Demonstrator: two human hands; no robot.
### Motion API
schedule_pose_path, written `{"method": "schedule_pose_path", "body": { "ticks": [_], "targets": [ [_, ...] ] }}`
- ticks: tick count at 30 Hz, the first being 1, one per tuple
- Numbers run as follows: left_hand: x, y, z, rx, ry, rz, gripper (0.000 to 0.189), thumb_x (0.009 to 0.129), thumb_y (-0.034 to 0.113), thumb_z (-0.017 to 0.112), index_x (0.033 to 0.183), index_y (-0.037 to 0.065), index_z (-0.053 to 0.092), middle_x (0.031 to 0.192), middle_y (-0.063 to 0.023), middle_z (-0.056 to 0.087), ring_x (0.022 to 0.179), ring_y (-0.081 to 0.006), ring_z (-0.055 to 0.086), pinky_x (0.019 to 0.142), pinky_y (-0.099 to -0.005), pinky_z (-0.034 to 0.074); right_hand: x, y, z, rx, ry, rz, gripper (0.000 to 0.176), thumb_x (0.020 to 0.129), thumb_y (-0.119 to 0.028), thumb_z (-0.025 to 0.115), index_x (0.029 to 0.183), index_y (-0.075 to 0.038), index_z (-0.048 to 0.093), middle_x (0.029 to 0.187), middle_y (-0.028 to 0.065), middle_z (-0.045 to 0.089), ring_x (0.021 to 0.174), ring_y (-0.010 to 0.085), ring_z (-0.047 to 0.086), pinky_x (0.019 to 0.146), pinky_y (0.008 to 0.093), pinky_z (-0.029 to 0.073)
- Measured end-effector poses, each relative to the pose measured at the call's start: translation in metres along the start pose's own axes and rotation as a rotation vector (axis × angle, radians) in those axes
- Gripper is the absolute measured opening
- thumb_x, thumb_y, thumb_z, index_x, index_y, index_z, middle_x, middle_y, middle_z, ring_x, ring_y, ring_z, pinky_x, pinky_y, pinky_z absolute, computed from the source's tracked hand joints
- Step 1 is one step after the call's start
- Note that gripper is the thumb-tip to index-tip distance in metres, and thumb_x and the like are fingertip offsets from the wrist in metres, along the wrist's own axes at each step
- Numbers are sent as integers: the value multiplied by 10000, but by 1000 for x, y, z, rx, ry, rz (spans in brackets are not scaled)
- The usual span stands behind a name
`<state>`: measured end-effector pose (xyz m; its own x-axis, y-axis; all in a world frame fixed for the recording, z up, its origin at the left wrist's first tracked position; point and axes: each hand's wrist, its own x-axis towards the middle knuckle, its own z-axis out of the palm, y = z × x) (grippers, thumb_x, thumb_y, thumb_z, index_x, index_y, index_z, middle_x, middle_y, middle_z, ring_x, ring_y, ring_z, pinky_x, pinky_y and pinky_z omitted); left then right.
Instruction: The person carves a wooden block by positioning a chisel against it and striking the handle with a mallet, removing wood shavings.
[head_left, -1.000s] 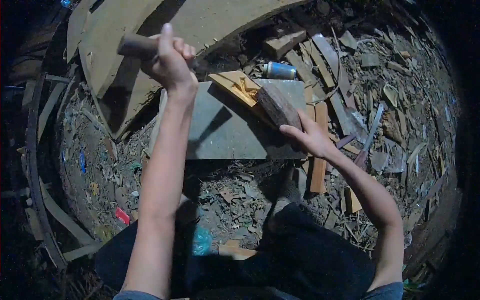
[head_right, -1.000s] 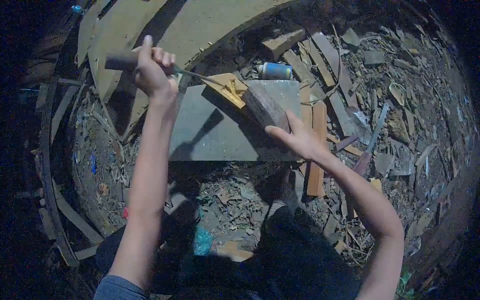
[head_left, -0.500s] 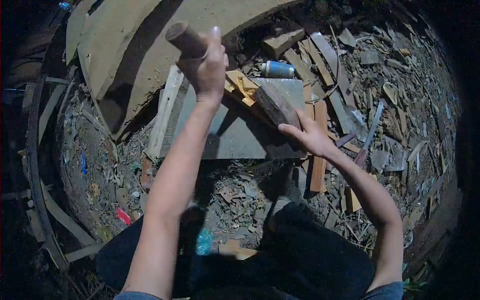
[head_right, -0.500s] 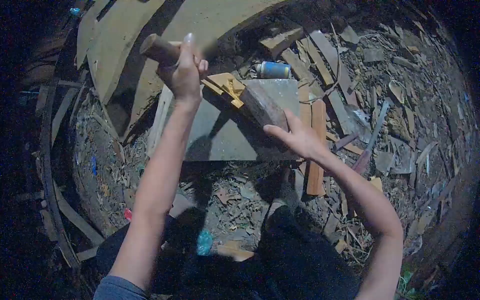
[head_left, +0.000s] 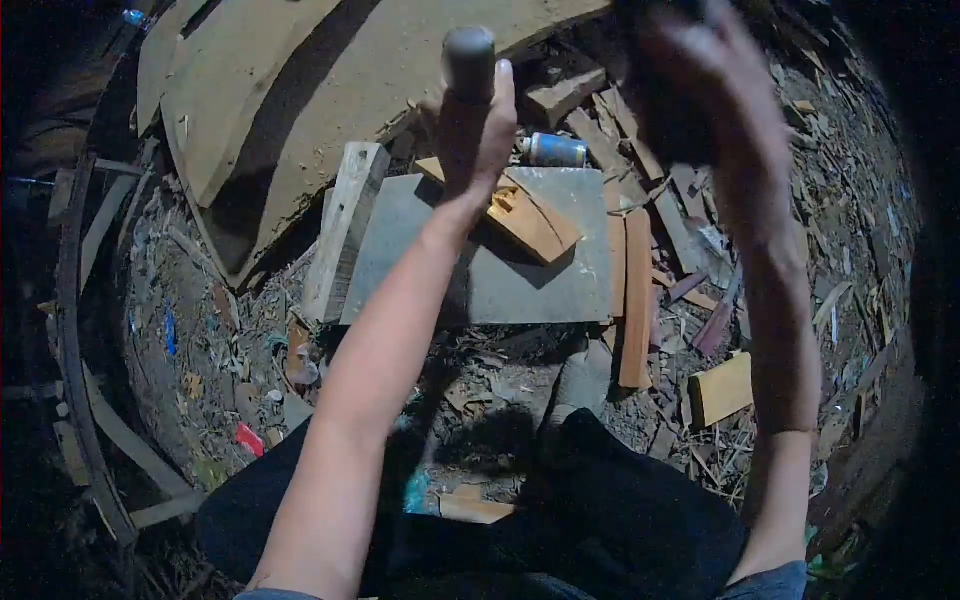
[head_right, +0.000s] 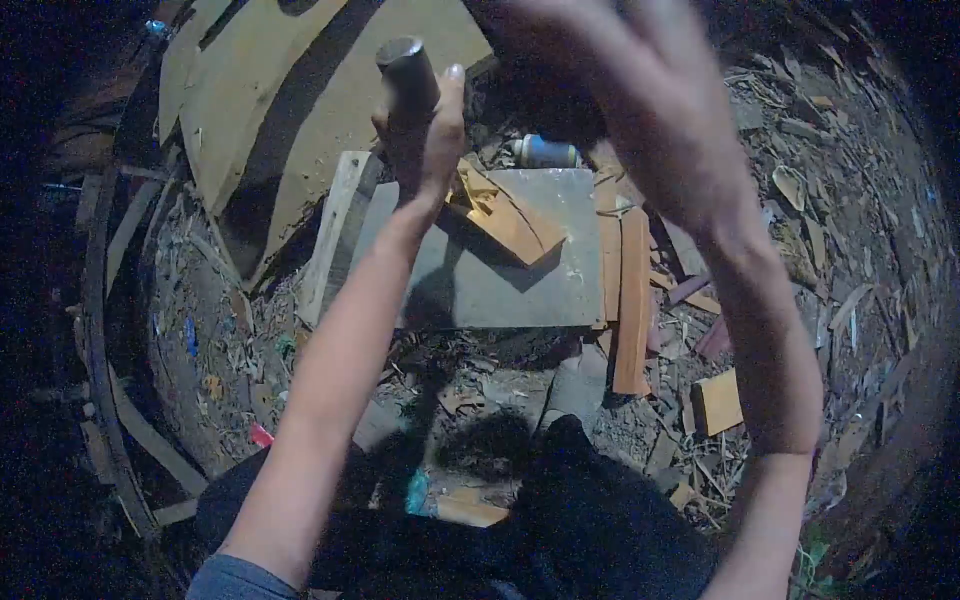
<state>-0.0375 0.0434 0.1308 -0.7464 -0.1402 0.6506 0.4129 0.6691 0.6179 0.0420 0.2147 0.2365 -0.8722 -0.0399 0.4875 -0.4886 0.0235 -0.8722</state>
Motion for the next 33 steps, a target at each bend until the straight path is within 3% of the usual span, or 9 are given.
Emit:
{"method": "schedule_pose_path", "body": {
  "ticks": [4, 6, 10, 14, 16, 20, 22, 23, 33],
  "targets": [
    [-6, 3, -1, -57, 42, 2, 270, 854, 244, 647, 716, 22, 579, 642, -173, 615, 626, -363, 614, 609, -454, 463, 9, 9, 12, -270, -76, -139, 521, 887, -397, 590, 1223, -2, 540, 981, 105, 680, 791, 154, 632, 710, 291, 509],
    [-4, -12, -3, 111, 287, 508, 279, 857, 227, 651, 690, 21, 561, 611, -170, 601, 589, -360, 605, 583, -456, 455, 15, 11, 14, -769, -355, 90, 584, 867, -381, 629, 1283, 9, 501, 1025, 160, 671, 882, 232, 644, 800, 341, 521],
    [-12, 8, -6, 5, 58, -61, 183, 808, 172, 669, 776, 9, 592, 737, -177, 649, 676, -332, 640, 641, -425, 468, 15, -6, 15, -335, -161, -156, 533, 884, -351, 613, 1266, 0, 492, 1025, 152, 666, 889, 202, 656, 805, 335, 529],
    [-14, -1, -14, -369, 203, 404, 232, 850, 213, 667, 783, 1, 601, 703, -154, 649, 620, -302, 626, 591, -408, 465, 12, -7, 22, -979, -447, 153, 492, 909, -331, 613, 1265, -14, 493, 1032, 90, 659, 890, 186, 652, 788, 310, 535],
    [-8, -1, -14, -173, 200, 186, 221, 839, 202, 669, 783, 6, 584, 699, -138, 637, 619, -287, 610, 586, -401, 459, 11, 6, 19, -603, -385, 203, 513, 905, -324, 616, 1288, -11, 482, 1024, 98, 662, 894, 188, 654, 787, 322, 534],
    [-34, -26, -8, -155, 20, -85, 174, 791, 154, 672, 815, 18, 566, 747, -113, 616, 683, -270, 592, 646, -390, 457, 8, 5, 21, -271, -47, -419, 542, 900, -355, 610, 1302, -14, 483, 995, 157, 659, 928, 158, 654, 789, 326, 524],
    [-34, -46, -3, -7, -3, 129, 144, 777, 122, 672, 824, 23, 578, 762, -88, 626, 704, -221, 588, 667, -355, 457, -3, 3, 21, -904, -360, -105, 561, 892, -396, 623, 1282, -16, 488, 1013, 164, 649, 901, 154, 648, 773, 322, 522],
    [-48, -41, -4, -574, 358, 3, 151, 765, 107, 668, 857, 26, 579, 828, -60, 626, 764, -169, 572, 709, -317, 456, -8, 20, 31, -510, -366, 99, 644, 806, -529, 596, 1178, -5, 557, 868, 260, 670, 800, 385, 676, 759, 472, 510],
    [-91, -14, -76, -835, 227, -358, 145, 949, 81, 581, 901, 31, 454, 762, -73, 576, 715, -162, 595, 704, -316, 520, -81, 115, 16, -436, -328, 575, 758, 826, -587, 585, 1267, 23, 495, 1016, 276, 648, 877, 362, 670, 803, 428, 495]
  ]
}}
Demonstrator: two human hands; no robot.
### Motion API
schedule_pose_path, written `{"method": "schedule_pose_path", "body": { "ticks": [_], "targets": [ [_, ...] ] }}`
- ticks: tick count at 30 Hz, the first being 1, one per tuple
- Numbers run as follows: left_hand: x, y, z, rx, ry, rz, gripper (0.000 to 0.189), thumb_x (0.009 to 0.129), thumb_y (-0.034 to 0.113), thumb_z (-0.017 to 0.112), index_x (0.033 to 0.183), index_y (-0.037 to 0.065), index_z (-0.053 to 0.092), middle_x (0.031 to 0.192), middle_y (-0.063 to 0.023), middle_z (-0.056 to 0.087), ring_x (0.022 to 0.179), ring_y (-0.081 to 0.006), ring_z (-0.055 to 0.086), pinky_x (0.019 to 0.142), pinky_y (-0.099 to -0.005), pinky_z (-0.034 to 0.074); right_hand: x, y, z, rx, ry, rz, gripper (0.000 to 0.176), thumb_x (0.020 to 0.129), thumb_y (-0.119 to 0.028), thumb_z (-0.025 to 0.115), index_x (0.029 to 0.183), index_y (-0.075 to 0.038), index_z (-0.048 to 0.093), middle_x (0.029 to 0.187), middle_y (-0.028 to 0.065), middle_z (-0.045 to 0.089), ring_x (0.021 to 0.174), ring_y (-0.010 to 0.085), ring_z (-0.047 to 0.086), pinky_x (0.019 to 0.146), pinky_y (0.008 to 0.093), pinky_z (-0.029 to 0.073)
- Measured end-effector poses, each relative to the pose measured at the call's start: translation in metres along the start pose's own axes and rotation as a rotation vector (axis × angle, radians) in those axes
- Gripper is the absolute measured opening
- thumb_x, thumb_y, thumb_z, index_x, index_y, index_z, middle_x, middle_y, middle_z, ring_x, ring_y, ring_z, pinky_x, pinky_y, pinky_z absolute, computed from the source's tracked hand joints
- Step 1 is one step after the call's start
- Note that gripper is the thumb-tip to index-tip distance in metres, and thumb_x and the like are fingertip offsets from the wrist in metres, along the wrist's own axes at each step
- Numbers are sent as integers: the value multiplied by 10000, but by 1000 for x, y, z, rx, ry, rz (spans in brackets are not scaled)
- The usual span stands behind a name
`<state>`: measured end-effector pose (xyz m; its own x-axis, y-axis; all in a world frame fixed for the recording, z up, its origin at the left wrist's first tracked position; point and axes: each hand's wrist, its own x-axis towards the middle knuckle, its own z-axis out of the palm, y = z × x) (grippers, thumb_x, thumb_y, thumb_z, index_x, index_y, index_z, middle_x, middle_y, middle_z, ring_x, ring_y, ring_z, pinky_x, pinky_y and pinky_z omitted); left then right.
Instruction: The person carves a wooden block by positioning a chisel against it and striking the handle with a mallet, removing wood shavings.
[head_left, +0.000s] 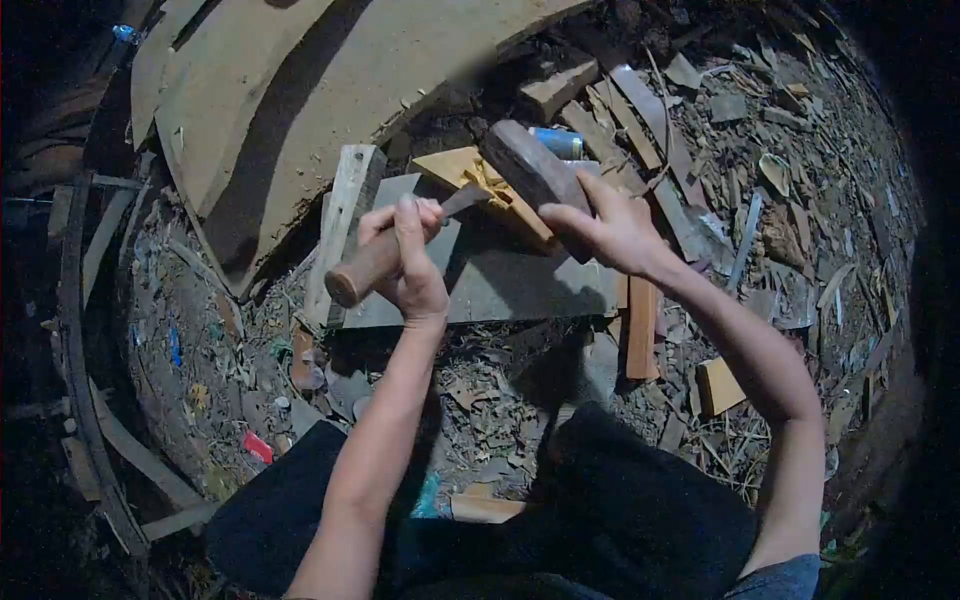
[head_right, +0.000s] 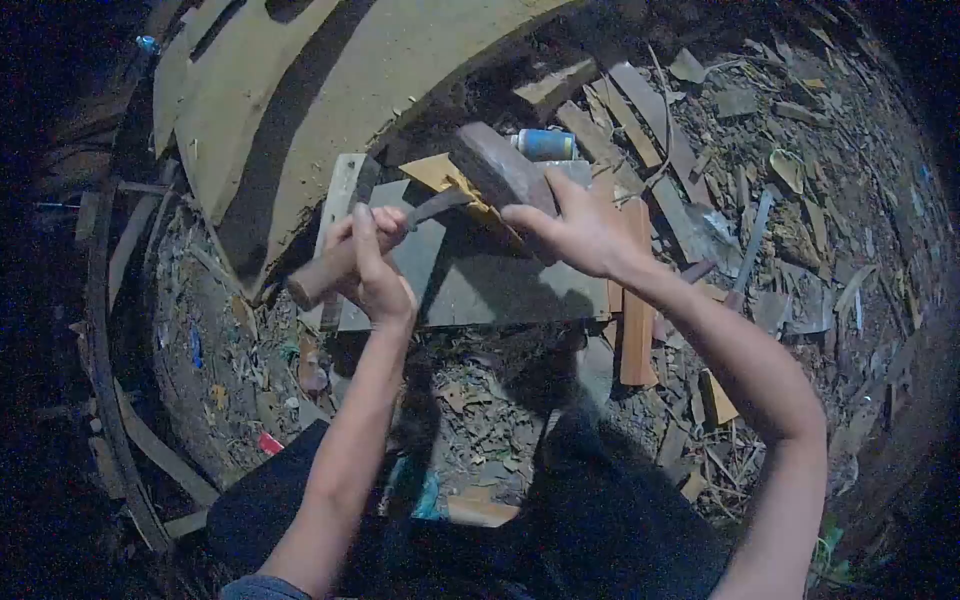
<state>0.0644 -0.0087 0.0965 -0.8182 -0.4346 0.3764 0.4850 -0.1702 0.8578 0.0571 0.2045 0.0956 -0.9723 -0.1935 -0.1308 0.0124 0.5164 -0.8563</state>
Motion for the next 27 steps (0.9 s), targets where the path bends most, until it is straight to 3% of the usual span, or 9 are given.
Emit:
{"method": "schedule_pose_path", "body": {
  "ticks": [2, 6, 8, 16, 19, 23, 24, 25, 27],
  "targets": [
    [10, 1, 1, 1, 66, -23, 168, 955, 108, 585, 892, 32, 448, 708, -75, 563, 690, -168, 596, 695, -324, 520, -1, 23, 8, 0, -113, 121, 624, 871, -481, 628, 1206, 30, 505, 975, 160, 617, 829, 194, 618, 664, 338, 494],
    [40, 12, 19, -31, 56, 20, 187, 978, 157, 546, 887, 72, 407, 633, -48, 499, 589, -186, 537, 653, -366, 506, -9, 47, 21, -70, -98, 174, 636, 864, -506, 613, 1186, 31, 504, 979, 187, 617, 856, 238, 623, 708, 358, 492],
    [54, 22, 28, -109, -11, 77, 205, 941, 134, 614, 860, 45, 448, 582, -52, 509, 489, -136, 509, 511, -292, 477, -9, 41, 16, -54, -117, 174, 645, 865, -513, 609, 1195, 31, 501, 979, 194, 617, 877, 257, 619, 749, 371, 486],
    [69, 2, 61, -30, 64, -89, 275, 899, 180, 673, 724, 49, 507, 561, -5, 507, 429, -61, 457, 383, -214, 359, -11, 43, 17, -39, -80, 109, 668, 864, -541, 599, 1209, 24, 505, 1031, 217, 622, 956, 289, 612, 864, 385, 458],
    [73, -11, 65, 50, 34, -82, 313, 899, 193, 669, 655, 71, 516, 555, 0, 531, 447, -52, 493, 388, -215, 363, -10, 44, 16, -18, -114, 139, 656, 868, -531, 602, 1210, 21, 509, 1057, 221, 622, 977, 279, 610, 875, 385, 454],
    [82, -39, 69, 391, -14, 102, 351, 837, 321, 718, 640, 48, 617, 607, -80, 650, 485, -177, 603, 508, -359, 487, -11, 37, 14, 73, -122, 147, 600, 879, -489, 611, 1183, 20, 518, 971, 154, 618, 876, 204, 603, 766, 331, 465],
    [80, -40, 75, 537, -10, 29, 366, 809, 358, 731, 684, 26, 644, 628, -118, 670, 544, -238, 650, 600, -407, 515, -12, 32, 12, 127, -128, 171, 573, 882, -471, 616, 1169, 17, 525, 930, 127, 612, 807, 180, 599, 705, 308, 468],
    [80, -41, 80, 554, -199, 17, 237, 897, 226, 666, 752, 66, 569, 592, 12, 580, 516, -94, 549, 524, -294, 431, -12, 34, 13, 128, -128, 171, 573, 882, -471, 616, 1169, 17, 525, 930, 127, 612, 807, 180, 599, 705, 308, 468],
    [61, -22, 93, 537, -148, 168, 302, 885, 241, 672, 660, 65, 574, 578, -7, 601, 533, -114, 568, 566, -320, 435, -9, 33, 16, 483, -118, 240, 524, 877, -442, 633, 1148, -3, 542, 828, 65, 578, 668, 118, 558, 572, 259, 428]
  ]
}}
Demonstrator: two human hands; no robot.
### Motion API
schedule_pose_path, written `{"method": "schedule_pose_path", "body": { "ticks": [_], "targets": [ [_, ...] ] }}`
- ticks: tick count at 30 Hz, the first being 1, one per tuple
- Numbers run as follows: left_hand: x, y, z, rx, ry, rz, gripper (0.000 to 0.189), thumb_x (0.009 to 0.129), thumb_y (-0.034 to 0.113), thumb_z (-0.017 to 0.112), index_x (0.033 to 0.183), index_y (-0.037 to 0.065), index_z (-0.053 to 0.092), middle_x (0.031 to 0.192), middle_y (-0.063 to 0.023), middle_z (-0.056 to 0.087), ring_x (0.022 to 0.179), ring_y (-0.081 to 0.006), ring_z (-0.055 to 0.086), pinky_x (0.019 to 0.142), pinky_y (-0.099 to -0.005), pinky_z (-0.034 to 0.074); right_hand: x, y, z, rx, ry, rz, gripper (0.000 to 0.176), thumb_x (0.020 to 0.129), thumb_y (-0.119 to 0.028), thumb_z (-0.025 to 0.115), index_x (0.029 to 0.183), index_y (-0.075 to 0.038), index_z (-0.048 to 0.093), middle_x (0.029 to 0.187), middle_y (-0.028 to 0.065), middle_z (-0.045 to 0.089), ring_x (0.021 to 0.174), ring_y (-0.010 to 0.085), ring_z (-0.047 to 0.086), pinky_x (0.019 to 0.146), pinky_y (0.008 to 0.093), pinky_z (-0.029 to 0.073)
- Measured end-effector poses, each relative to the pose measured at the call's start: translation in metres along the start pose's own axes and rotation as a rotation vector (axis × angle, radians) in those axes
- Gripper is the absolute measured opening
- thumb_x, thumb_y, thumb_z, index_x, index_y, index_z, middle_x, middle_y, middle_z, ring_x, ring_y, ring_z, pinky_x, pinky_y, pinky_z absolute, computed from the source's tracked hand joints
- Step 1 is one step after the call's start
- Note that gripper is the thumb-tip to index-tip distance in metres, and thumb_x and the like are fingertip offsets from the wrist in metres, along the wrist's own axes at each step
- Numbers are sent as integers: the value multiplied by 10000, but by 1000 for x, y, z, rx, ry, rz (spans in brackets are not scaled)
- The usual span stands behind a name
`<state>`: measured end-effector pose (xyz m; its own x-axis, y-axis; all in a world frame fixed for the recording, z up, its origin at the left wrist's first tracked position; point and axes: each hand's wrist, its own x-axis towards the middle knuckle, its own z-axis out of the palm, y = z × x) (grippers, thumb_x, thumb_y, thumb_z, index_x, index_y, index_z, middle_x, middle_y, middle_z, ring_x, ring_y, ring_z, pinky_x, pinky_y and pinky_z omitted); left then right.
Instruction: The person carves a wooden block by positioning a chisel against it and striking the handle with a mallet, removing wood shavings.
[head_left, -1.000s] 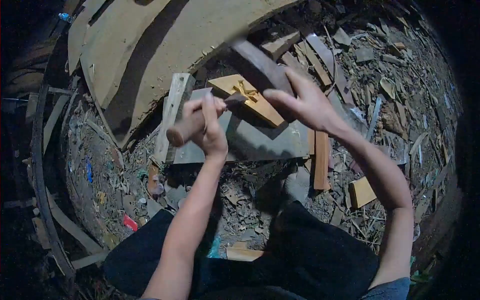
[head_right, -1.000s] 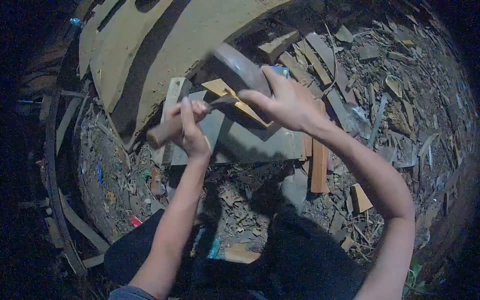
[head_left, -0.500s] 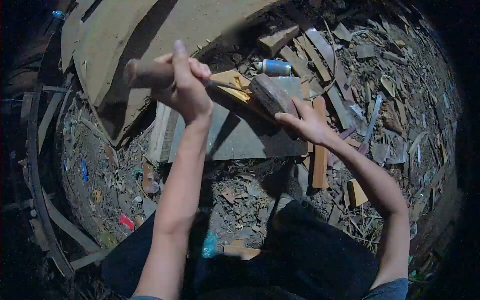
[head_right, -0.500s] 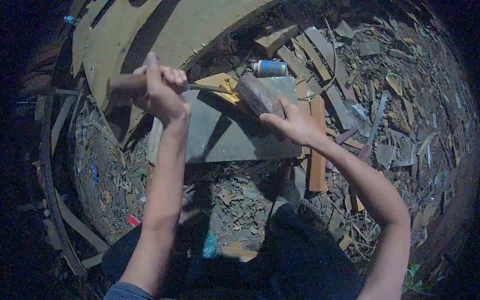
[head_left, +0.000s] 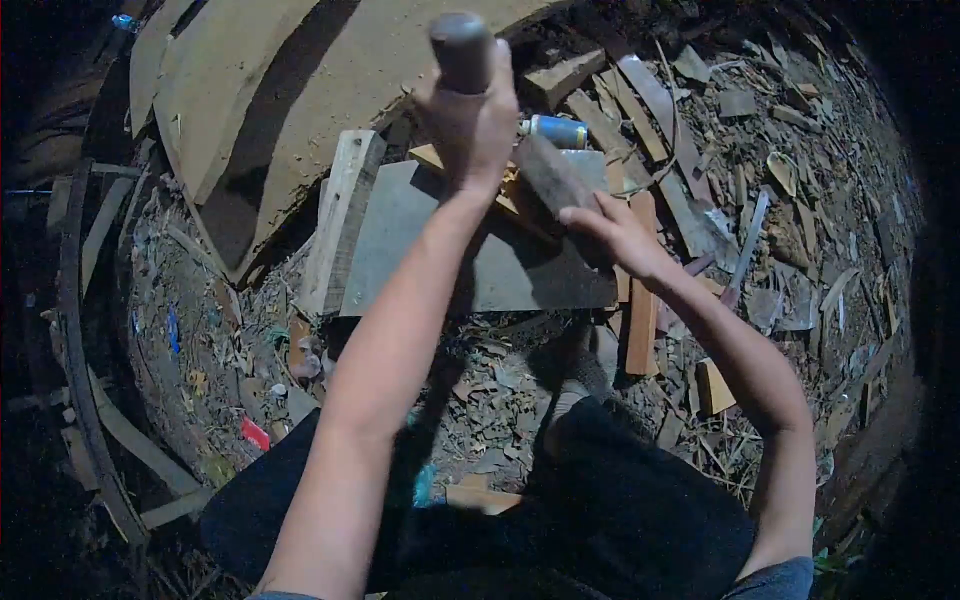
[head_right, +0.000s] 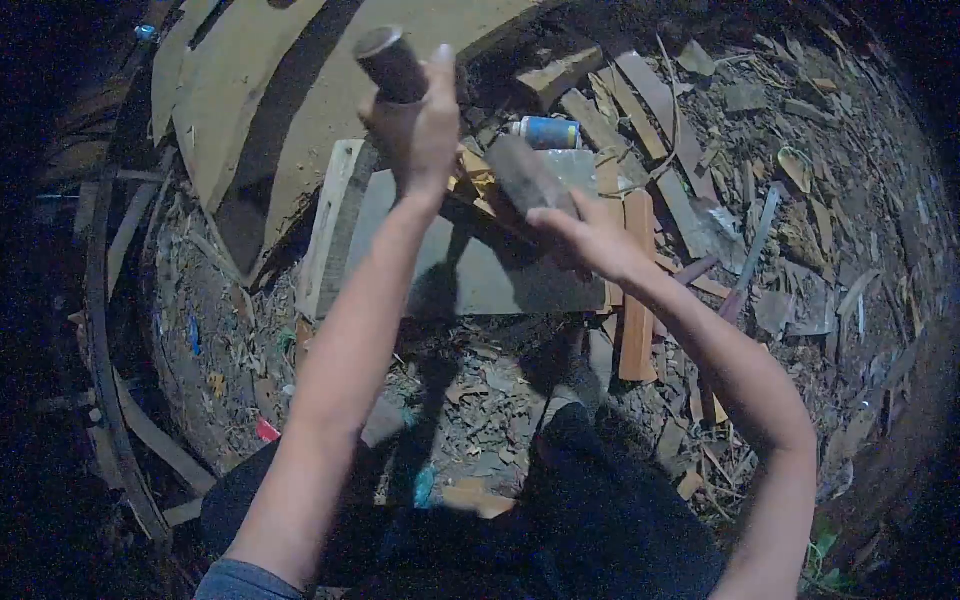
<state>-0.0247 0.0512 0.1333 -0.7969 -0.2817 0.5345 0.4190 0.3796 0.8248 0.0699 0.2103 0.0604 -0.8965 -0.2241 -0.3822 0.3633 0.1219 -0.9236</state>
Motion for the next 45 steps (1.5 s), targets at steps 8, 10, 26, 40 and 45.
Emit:
{"method": "schedule_pose_path", "body": {
  "ticks": [8, 10, 26, 40, 45],
  "targets": [
    [-2, -13, 0, 189, 48, 140, 346, 871, 247, 688, 621, 46, 557, 534, -4, 560, 507, -127, 521, 577, -347, 422, -40, -159, -18, 46, 214, -830, 459, 869, -389, 640, 1128, -14, 592, 926, 141, 654, 839, 196, 655, 732, 343, 521],
    [-5, -5, -4, 109, 34, 134, 265, 851, 230, 696, 731, 11, 605, 591, -144, 613, 536, -293, 616, 566, -395, 473, -35, -168, -10, 164, 287, -1057, 522, 900, -395, 621, 1217, 8, 522, 1017, 121, 642, 925, 185, 644, 833, 324, 518],
    [-16, -18, -24, 566, -230, -195, 270, 885, 269, 623, 1040, 55, 568, 989, -90, 605, 952, -216, 567, 835, -367, 431, -40, -168, 24, -639, 581, -1299, 544, 735, -450, 641, 1111, -59, 598, 683, 180, 650, 657, 375, 666, 672, 456, 529],
    [-75, -14, -89, -572, 154, -167, 164, 967, 107, 558, 899, 31, 428, 703, -81, 562, 648, -170, 573, 665, -321, 510, 1, -26, 5, -388, 37, -22, 767, 836, -584, 593, 1260, 48, 510, 1067, 233, 643, 955, 302, 653, 855, 379, 488],
    [-51, -4, -70, -525, 90, -164, 185, 976, 135, 554, 879, 73, 408, 635, -47, 487, 552, -149, 486, 570, -328, 465, 4, -4, 2, -508, 68, -43, 700, 861, -549, 609, 1218, 45, 509, 1002, 196, 638, 899, 255, 636, 777, 362, 488]
  ]
}}
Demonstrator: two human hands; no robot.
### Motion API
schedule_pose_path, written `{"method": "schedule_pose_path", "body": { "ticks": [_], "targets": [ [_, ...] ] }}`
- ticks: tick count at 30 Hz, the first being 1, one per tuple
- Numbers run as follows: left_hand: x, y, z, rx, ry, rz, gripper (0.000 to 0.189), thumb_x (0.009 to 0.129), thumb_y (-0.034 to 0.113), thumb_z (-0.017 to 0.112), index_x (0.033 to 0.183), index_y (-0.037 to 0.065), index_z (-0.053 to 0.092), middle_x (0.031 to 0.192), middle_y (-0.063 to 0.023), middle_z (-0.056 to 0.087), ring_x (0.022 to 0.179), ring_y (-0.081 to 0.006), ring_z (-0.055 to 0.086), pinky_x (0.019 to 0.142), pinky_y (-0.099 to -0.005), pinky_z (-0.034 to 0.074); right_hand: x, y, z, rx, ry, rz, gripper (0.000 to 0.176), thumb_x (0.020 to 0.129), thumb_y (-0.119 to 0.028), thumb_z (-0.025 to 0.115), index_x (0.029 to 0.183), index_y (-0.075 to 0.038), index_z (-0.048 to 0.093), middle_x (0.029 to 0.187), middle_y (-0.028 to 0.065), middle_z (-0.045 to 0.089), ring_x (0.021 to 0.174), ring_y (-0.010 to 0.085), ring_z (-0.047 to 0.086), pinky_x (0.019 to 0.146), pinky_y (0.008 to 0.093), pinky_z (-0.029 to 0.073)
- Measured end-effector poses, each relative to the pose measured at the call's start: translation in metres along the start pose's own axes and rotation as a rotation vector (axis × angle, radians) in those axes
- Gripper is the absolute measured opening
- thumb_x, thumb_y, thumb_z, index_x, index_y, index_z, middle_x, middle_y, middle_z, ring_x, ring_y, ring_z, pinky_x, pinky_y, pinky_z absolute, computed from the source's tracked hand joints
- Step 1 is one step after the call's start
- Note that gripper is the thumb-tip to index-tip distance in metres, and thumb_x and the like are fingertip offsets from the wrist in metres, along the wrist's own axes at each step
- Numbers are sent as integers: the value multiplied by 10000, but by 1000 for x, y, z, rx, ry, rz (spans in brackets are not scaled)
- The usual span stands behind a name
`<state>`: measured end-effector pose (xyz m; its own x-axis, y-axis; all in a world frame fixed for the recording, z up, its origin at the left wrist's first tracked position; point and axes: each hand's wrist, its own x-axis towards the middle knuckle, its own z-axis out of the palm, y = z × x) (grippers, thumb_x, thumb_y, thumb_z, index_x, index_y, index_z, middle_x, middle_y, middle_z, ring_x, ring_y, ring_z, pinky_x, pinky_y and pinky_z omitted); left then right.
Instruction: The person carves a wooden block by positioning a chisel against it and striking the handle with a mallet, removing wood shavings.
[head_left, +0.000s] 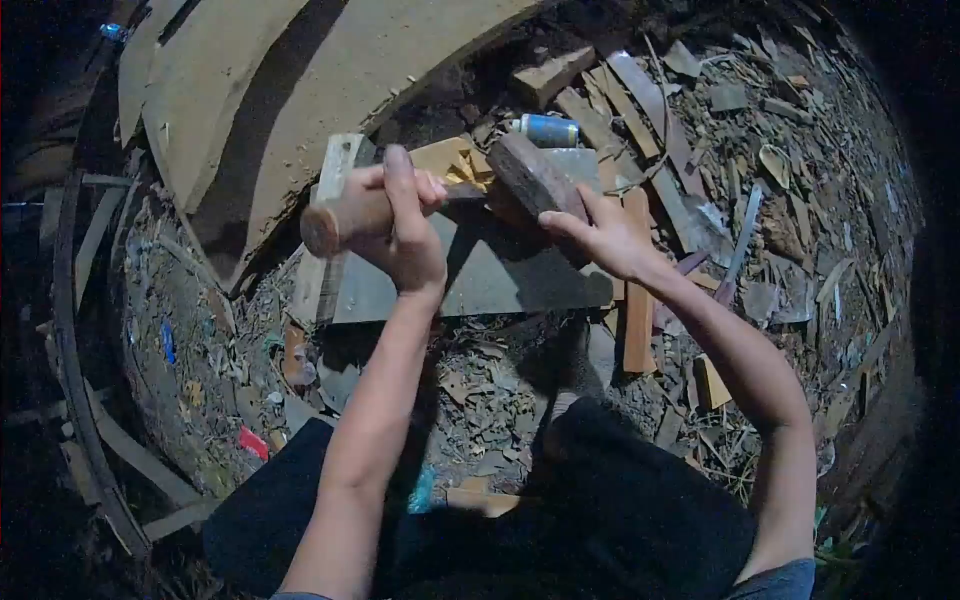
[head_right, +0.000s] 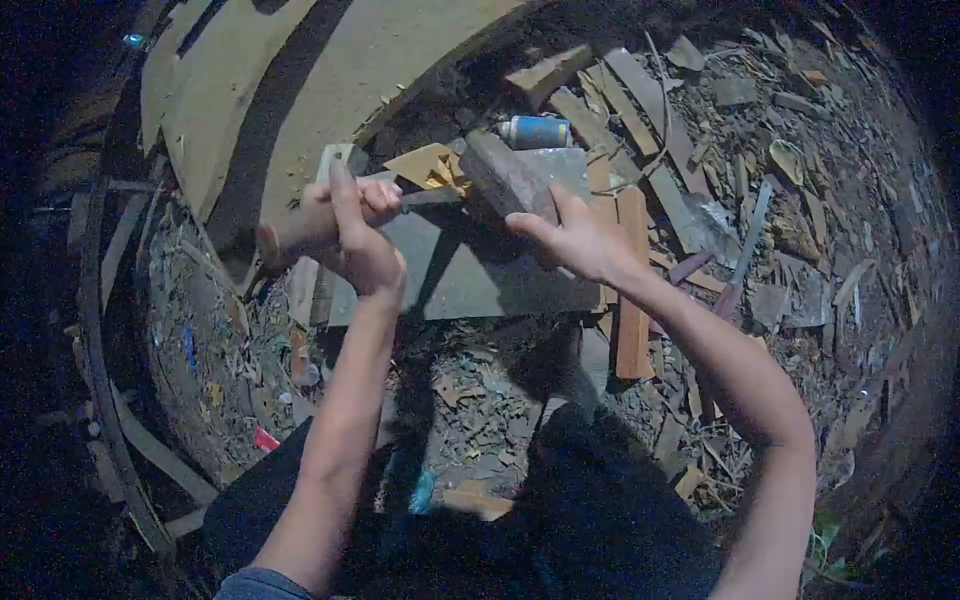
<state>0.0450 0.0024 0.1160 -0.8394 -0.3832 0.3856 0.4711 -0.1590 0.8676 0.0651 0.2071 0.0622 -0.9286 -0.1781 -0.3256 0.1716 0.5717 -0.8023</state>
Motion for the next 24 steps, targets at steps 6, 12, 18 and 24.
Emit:
{"method": "schedule_pose_path", "body": {
  "ticks": [6, 12, 18, 24],
  "targets": [
    [13, 1, 22, 67, 28, 73, 233, 956, 167, 604, 857, 85, 410, 573, 10, 399, 471, -84, 398, 454, -256, 368, 2, -7, 1, -39, -95, 54, 813, 851, -627, 558, 1311, 34, 448, 1168, 273, 595, 1072, 351, 607, 929, 411, 451],
    [15, -2, 10, -17, 142, 54, 253, 962, 212, 598, 861, 110, 390, 573, 24, 367, 472, -87, 370, 452, -261, 350, -2, -8, 7, -99, -84, 54, 886, 840, -657, 539, 1370, 31, 365, 1205, 313, 571, 1114, 407, 582, 946, 437, 444],
    [27, 4, -13, -139, 462, -48, 348, 954, 316, 608, 779, 147, 359, 574, 35, 351, 508, -84, 363, 495, -254, 335, -3, 1, 21, -139, 80, -51, 798, 822, -641, 537, 1228, 38, 433, 999, 318, 638, 945, 466, 629, 825, 514, 479],
    [53, 34, -5, -169, 293, 71, 329, 947, 287, 628, 787, 144, 378, 559, 33, 360, 474, -79, 373, 464, -255, 350, 0, 2, 18, -137, 27, -32, 793, 823, -643, 538, 1246, 16, 414, 973, 323, 636, 921, 473, 629, 810, 519, 474]
  ]
}}
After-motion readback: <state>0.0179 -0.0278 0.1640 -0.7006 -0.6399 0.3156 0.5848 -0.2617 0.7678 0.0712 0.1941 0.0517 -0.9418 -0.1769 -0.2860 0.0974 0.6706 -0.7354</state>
